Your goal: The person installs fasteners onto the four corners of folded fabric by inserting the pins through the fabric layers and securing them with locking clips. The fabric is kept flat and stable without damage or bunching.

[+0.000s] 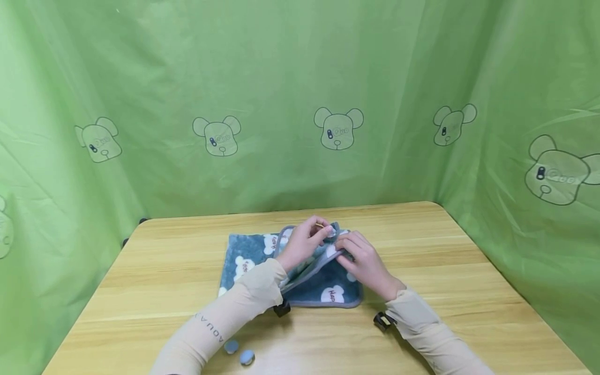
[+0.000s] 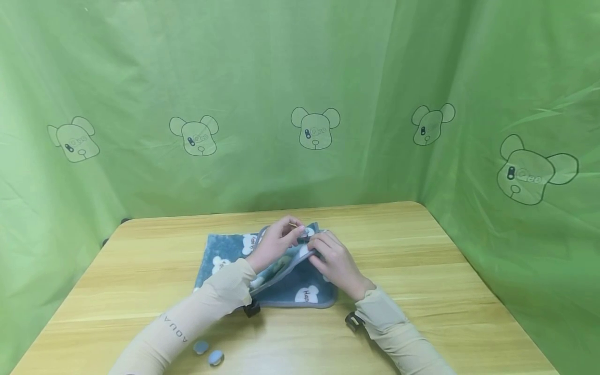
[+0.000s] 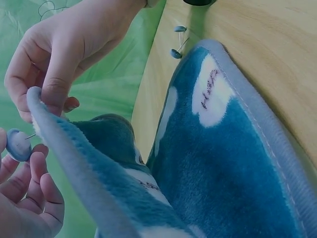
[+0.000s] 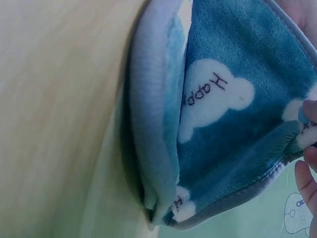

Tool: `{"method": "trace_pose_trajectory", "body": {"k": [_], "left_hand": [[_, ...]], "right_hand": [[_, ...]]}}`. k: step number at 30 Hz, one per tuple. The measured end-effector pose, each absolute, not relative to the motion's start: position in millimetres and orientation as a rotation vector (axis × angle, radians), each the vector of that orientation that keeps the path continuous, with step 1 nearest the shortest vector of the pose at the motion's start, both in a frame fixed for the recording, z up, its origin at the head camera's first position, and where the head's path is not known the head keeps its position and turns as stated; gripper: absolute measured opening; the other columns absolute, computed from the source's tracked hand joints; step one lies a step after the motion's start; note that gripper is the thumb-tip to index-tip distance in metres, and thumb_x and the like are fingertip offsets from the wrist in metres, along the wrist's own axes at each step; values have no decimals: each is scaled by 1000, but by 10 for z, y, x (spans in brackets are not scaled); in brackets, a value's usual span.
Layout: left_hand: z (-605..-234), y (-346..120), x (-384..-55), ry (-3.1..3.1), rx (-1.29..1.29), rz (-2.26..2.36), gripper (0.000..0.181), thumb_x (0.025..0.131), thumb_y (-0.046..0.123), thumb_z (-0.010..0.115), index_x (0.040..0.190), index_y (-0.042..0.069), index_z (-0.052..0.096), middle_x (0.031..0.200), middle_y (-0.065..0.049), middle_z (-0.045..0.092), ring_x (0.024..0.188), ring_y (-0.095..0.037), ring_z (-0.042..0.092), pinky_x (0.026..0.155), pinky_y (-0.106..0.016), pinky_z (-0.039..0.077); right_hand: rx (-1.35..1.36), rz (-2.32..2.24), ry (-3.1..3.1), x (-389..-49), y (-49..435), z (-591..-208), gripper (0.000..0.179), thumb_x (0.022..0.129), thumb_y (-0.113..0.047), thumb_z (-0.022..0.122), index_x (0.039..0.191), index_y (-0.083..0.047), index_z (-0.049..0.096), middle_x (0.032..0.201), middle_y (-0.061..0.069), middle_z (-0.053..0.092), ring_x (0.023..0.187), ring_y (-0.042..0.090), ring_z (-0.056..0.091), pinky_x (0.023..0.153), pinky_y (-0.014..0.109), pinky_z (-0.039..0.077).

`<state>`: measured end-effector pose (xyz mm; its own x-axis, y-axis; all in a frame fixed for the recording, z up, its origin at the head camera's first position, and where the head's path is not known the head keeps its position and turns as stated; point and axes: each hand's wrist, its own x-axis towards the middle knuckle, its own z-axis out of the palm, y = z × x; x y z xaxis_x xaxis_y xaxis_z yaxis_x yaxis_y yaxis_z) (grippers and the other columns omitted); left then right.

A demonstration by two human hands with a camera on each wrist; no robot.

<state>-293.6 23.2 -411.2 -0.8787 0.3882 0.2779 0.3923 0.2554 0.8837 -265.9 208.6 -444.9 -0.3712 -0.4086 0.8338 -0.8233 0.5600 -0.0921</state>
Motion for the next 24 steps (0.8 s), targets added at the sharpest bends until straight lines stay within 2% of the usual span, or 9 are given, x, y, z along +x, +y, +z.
{"method": "trace_pose_trajectory", "body": {"k": [5,9,18,24], "left_hand": [[-4133,224,-2942,-2471,-776,-1774,22,100,28,55,110,9,61,97,-12,69,80,-35,65,65,-22,48],[-4144,217,-2940,-2460,-786,-1773,22,100,27,55,109,8,61,98,-15,70,76,-29,65,65,-22,49],[-4190,229,-2919,-2488,-794,-1748,18,99,23,57,109,9,61,94,-13,70,80,-34,66,63,-19,46],[-4200,229,-2899,-2496,-787,-1728,17,99,23,58,108,10,61,94,-11,71,80,-34,65,63,-20,45]], "right_hand": [[983,673,-2027,-2648,2096,-4455,12,77,-2,71,86,-6,65,96,7,66,91,20,58,88,23,47],[983,674,-2029,-2653,2099,-4463,16,74,0,73,86,-7,65,96,7,66,91,20,58,87,25,47],[985,683,-2014,-2656,2103,-4456,13,77,-1,72,87,-6,65,95,6,66,91,20,58,88,24,47],[980,665,-2033,-2646,2103,-4452,18,74,0,76,87,-7,66,95,6,67,91,20,58,88,24,47]]}}
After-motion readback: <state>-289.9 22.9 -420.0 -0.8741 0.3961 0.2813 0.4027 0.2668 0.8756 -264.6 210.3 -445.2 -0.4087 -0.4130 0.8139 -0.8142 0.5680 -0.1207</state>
